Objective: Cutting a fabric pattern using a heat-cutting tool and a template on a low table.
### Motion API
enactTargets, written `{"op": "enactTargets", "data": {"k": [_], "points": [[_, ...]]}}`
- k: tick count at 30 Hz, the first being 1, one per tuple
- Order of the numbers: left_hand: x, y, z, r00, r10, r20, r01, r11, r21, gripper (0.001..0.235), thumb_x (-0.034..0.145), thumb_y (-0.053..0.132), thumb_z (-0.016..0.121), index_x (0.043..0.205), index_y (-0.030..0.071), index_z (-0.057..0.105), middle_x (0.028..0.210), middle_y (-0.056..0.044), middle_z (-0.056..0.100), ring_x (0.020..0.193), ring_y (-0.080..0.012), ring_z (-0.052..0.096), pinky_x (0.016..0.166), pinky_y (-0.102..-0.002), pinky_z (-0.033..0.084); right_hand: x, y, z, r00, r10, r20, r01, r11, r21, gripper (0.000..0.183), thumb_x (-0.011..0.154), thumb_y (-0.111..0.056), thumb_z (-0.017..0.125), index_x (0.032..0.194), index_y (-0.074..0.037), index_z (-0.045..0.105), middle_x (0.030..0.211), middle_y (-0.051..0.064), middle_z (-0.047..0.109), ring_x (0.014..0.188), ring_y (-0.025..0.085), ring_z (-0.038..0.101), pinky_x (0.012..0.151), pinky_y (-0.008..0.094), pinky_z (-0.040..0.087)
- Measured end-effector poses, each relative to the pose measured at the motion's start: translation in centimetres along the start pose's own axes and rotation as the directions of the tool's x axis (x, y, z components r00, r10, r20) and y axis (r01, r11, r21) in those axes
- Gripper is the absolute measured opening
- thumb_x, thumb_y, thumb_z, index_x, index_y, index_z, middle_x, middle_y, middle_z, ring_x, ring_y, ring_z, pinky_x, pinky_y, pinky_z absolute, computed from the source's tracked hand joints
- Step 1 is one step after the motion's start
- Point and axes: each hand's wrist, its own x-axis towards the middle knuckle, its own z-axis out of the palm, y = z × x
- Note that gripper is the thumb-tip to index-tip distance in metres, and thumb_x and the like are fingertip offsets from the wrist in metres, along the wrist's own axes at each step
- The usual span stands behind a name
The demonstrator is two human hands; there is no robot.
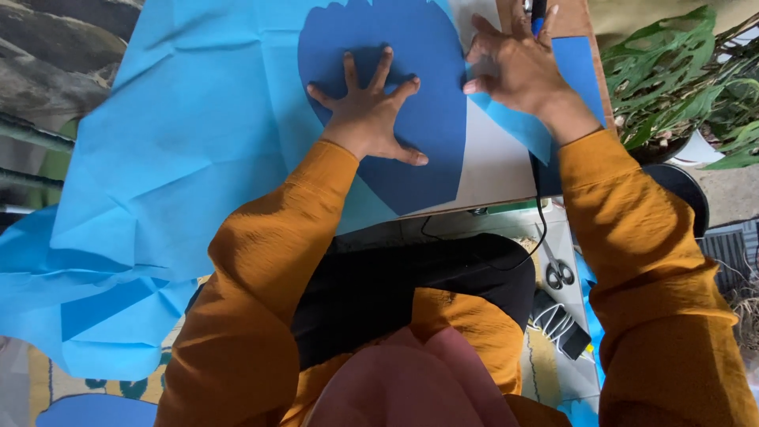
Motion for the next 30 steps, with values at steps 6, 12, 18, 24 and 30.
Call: {"op": "enactTargets", "data": {"k": [6,12,18,24,30], "points": [[0.1,-0.1,0.1,1.000,0.009,-0.021,-0.009,1.000,-0.025,0.107,0.053,0.068,0.067,0.140,0.039,0.012,0.143,0.003,-0.021,0.129,-0.0433,-0.018,0.086,-0.081,0.005,-0.1,1.0,-0.6,0.994,-0.104,0.011,0.105,0.992,-0.068,0.032,0.076,-0.026,0.064,0.107,-0.019,0.059,0.147,0.011,0.030,0.137,0.033,0.009,0.094,0.066,-0.008],[-0.2,0.1,-0.3,1.000,0.000,0.010,0.001,0.999,-0.032,0.106,0.054,0.066,0.066,0.140,0.039,0.009,0.144,0.003,-0.022,0.129,-0.0424,-0.018,0.087,-0.080,0.005,1.0,-0.5,-2.6,0.988,-0.053,0.146,0.046,0.998,0.049,0.030,0.077,-0.026,0.063,0.106,-0.018,0.064,0.140,0.024,0.029,0.133,0.034,0.010,0.095,0.062,0.015],[0.0,0.1,-0.2,1.000,-0.002,0.026,0.003,1.000,-0.024,0.107,0.053,0.067,0.066,0.140,0.038,0.010,0.144,0.002,-0.022,0.129,-0.0442,-0.018,0.086,-0.081,0.005,1.8,0.7,0.2,0.999,0.031,0.024,-0.031,0.999,0.035,0.023,0.070,-0.037,0.070,0.083,-0.021,0.059,0.144,0.013,0.033,0.135,0.032,0.006,0.093,0.065,-0.010],[0.1,0.0,-0.2,1.000,0.004,-0.003,-0.004,1.000,-0.012,0.106,0.054,0.068,0.066,0.140,0.038,0.011,0.144,0.001,-0.020,0.129,-0.0445,-0.015,0.085,-0.081,0.007,2.5,0.7,-0.9,0.994,-0.005,0.111,0.002,1.000,0.030,0.016,0.072,-0.028,0.067,0.085,-0.020,0.060,0.145,0.006,0.033,0.136,0.031,0.004,0.094,0.063,-0.011],[-0.3,0.1,-0.3,1.000,0.008,-0.001,-0.008,1.000,-0.017,0.105,0.055,0.067,0.066,0.139,0.038,0.011,0.144,0.001,-0.021,0.129,-0.0437,-0.017,0.086,-0.081,0.007,3.3,2.1,-0.1,0.990,-0.098,0.106,0.106,0.991,-0.080,0.009,0.076,-0.022,0.062,0.085,-0.024,0.061,0.145,0.004,0.035,0.138,0.031,-0.002,0.094,0.064,-0.014]]}}
